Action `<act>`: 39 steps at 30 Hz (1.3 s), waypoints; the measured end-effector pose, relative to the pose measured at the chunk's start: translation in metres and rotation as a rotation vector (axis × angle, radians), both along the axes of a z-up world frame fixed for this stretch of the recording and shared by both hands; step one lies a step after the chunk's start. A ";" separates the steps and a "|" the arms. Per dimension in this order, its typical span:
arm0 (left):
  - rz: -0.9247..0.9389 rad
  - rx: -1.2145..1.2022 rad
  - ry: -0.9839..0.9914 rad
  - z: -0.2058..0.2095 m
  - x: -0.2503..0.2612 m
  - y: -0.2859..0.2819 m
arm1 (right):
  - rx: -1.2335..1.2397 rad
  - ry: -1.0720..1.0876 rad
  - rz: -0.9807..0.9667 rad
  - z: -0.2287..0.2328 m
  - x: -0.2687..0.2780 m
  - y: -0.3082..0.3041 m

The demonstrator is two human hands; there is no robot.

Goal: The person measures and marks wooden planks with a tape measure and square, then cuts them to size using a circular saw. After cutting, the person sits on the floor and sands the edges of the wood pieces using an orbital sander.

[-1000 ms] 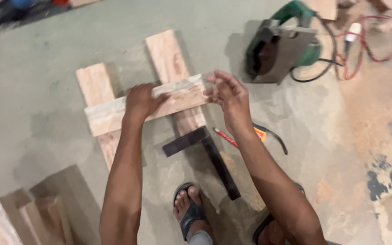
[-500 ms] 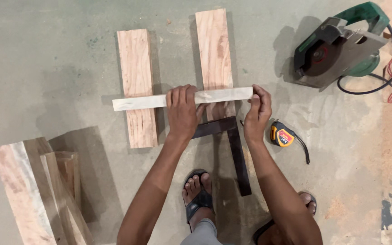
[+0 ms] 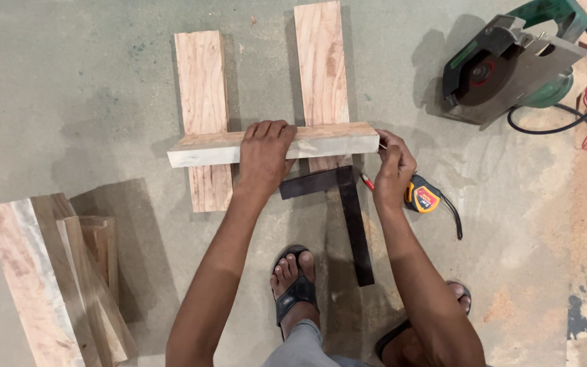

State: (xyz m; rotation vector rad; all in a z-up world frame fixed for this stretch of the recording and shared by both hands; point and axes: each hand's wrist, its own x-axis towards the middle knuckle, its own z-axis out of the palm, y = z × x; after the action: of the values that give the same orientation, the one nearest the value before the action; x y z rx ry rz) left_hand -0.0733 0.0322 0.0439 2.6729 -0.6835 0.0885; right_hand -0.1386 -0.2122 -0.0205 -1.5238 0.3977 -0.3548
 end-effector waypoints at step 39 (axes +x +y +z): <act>-0.081 0.142 0.129 -0.071 0.017 0.014 | -0.040 0.229 0.190 -0.013 0.032 -0.002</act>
State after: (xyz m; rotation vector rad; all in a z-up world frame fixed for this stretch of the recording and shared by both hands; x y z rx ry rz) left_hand -0.0559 0.0463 -0.0270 2.7517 -0.7812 -0.1590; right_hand -0.1064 -0.2145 -0.0336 -1.6331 0.4228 -0.0386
